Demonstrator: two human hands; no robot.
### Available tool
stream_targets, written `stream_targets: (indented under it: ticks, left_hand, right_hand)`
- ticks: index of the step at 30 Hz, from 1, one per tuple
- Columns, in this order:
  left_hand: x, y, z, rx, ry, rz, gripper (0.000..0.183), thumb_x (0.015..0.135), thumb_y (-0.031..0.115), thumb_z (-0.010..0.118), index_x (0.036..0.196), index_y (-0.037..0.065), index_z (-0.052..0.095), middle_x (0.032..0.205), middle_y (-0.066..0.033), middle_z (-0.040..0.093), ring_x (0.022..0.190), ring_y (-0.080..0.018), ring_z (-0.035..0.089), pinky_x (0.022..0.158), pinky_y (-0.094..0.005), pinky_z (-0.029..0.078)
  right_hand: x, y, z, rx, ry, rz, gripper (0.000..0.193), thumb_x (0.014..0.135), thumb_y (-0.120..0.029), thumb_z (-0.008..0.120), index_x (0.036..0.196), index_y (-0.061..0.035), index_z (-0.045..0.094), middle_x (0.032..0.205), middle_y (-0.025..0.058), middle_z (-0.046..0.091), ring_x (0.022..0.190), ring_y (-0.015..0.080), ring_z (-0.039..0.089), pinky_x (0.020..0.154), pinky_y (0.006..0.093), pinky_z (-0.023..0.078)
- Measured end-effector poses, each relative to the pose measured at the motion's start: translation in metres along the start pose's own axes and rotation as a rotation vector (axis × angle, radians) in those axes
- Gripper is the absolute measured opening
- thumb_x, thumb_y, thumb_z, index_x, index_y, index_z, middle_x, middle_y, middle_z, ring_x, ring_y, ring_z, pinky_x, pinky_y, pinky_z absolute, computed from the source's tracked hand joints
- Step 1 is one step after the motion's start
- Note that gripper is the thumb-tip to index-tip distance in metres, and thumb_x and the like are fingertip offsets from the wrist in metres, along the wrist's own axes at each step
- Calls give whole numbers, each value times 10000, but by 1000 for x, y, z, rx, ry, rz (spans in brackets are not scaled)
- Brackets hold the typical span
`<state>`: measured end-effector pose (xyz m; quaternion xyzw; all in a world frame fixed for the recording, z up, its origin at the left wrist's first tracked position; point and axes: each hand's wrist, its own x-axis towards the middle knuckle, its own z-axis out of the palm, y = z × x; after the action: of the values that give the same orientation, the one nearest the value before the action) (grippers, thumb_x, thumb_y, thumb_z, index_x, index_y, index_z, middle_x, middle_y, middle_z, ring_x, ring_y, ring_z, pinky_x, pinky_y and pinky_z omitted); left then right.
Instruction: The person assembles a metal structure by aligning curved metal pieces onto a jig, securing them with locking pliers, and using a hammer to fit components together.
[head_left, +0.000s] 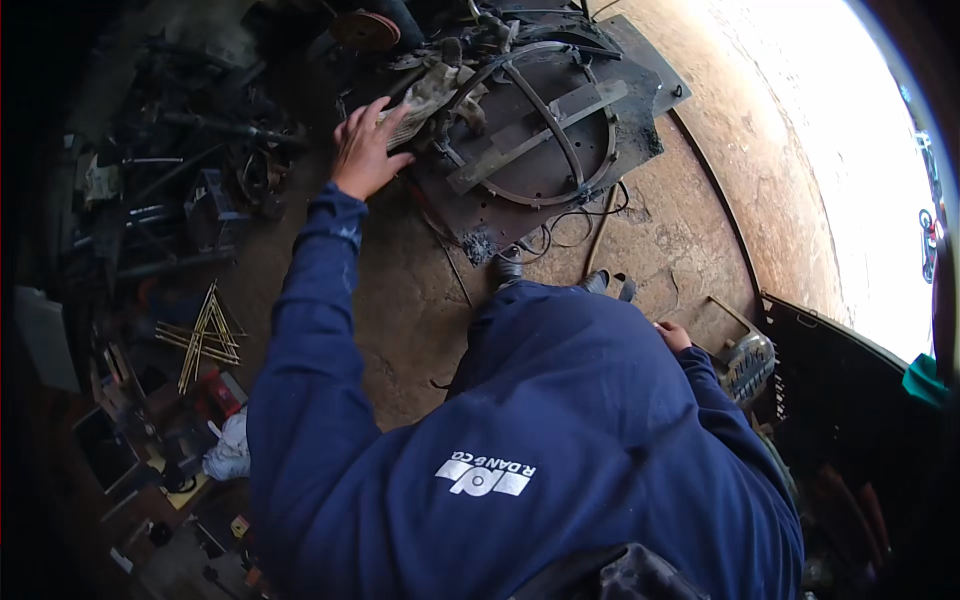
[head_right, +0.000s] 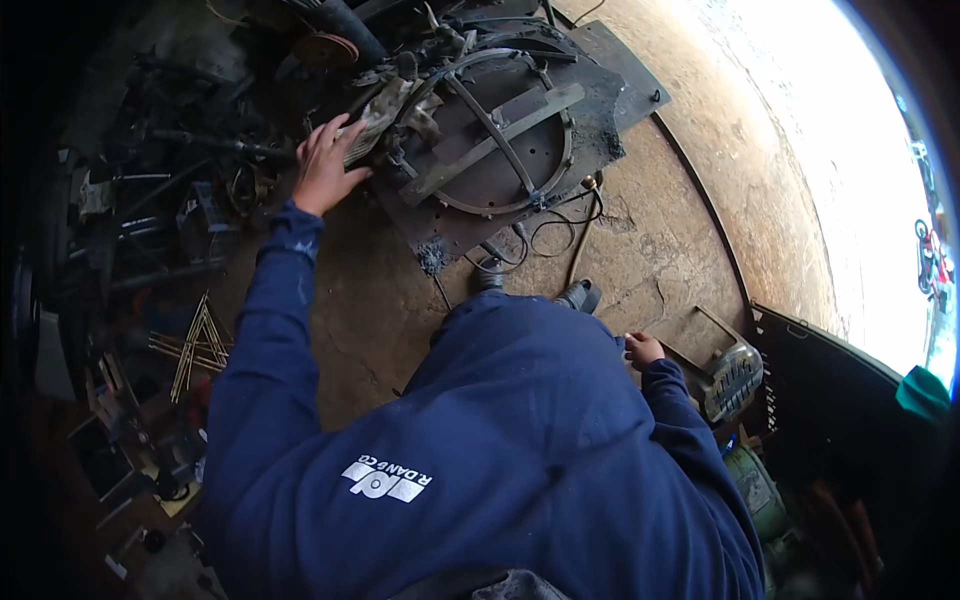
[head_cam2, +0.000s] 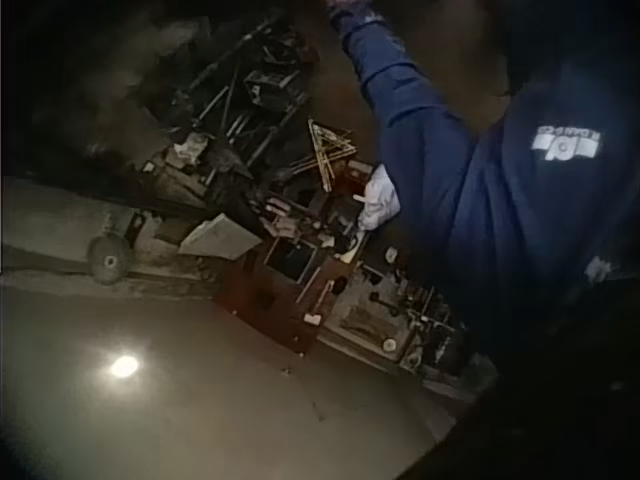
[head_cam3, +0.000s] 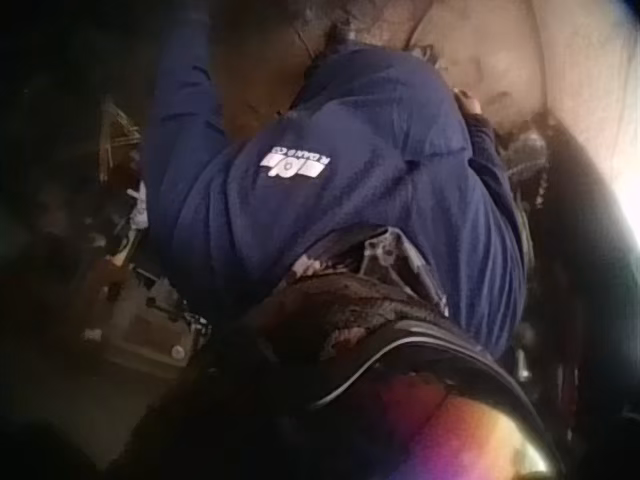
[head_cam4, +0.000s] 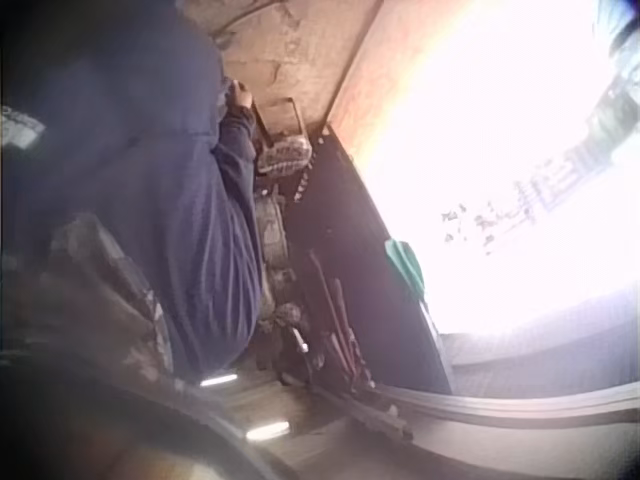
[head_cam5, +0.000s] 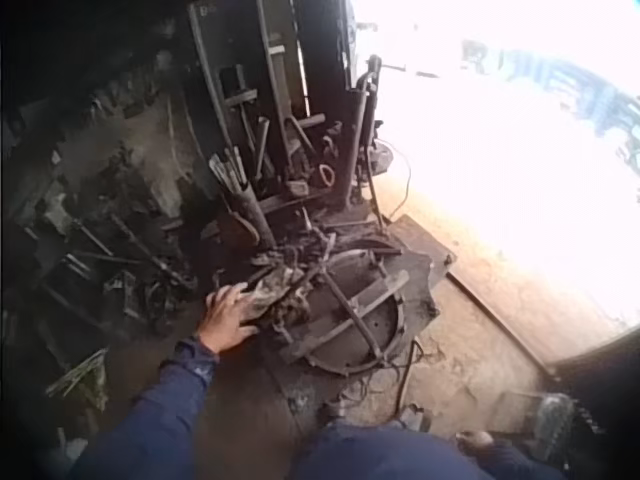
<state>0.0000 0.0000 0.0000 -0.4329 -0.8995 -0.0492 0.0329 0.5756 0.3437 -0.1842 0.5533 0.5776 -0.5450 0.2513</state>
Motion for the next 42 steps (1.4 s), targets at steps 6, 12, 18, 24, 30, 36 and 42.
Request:
stream_targets:
  ticks: [6,12,18,24,30,36,42]
  left_hand:
    - [29,-12,10,-87,342,162,229,811,172,706,1033,130,743,1053,-58,720,1070,-259,652,942,-412,466]
    - [49,-35,-75,-1143,332,-163,239,935,134,546,1055,8,711,1031,-75,732,957,-224,692,862,-362,521]
    - [34,-27,-141,-1977,368,31,450,1043,286,451,1344,-34,547,1305,-171,629,1180,-288,630,1037,-445,483]
    - [27,143,-174,-1687,95,140,449,1023,274,566,1352,-31,543,1212,-140,676,1093,-241,681,921,-378,566]
    - [21,272,-157,-1699,-419,214,375,972,181,698,1255,-30,570,1117,-89,678,1024,-130,640,891,-301,537]
    - [44,279,-109,-2205,-678,-39,336,998,94,594,1303,-16,506,1184,-129,653,1066,-216,670,936,-375,555]
    - [76,307,-93,-2242,-701,-136,350,1025,197,550,1321,15,503,1203,-140,647,1064,-238,670,911,-394,561]
  right_hand:
    - [46,-28,-60,229,12,-41,260,993,-311,657,1110,-81,620,805,7,589,615,125,543,500,285,385]
    - [44,-71,-37,157,-3,-181,269,996,-303,658,1124,-69,633,841,-4,603,616,109,549,488,267,387]
    - [-36,-170,20,212,-60,-488,400,996,-356,650,1206,-15,653,933,14,674,824,124,623,714,280,488]
    - [-231,-308,39,458,-239,-1221,692,950,-480,696,1425,-26,478,1218,57,578,1099,125,550,963,303,453]
    - [-259,-322,26,683,-129,-1195,623,996,-349,655,1474,-16,435,1302,90,588,1166,138,572,994,320,473]
    - [-221,-248,-25,726,63,-1049,417,1075,-310,466,1178,50,649,1037,87,715,919,142,660,831,289,518]
    - [-200,-223,-78,690,175,-978,401,1002,-93,599,1395,-30,550,1182,117,689,995,144,662,890,282,542]
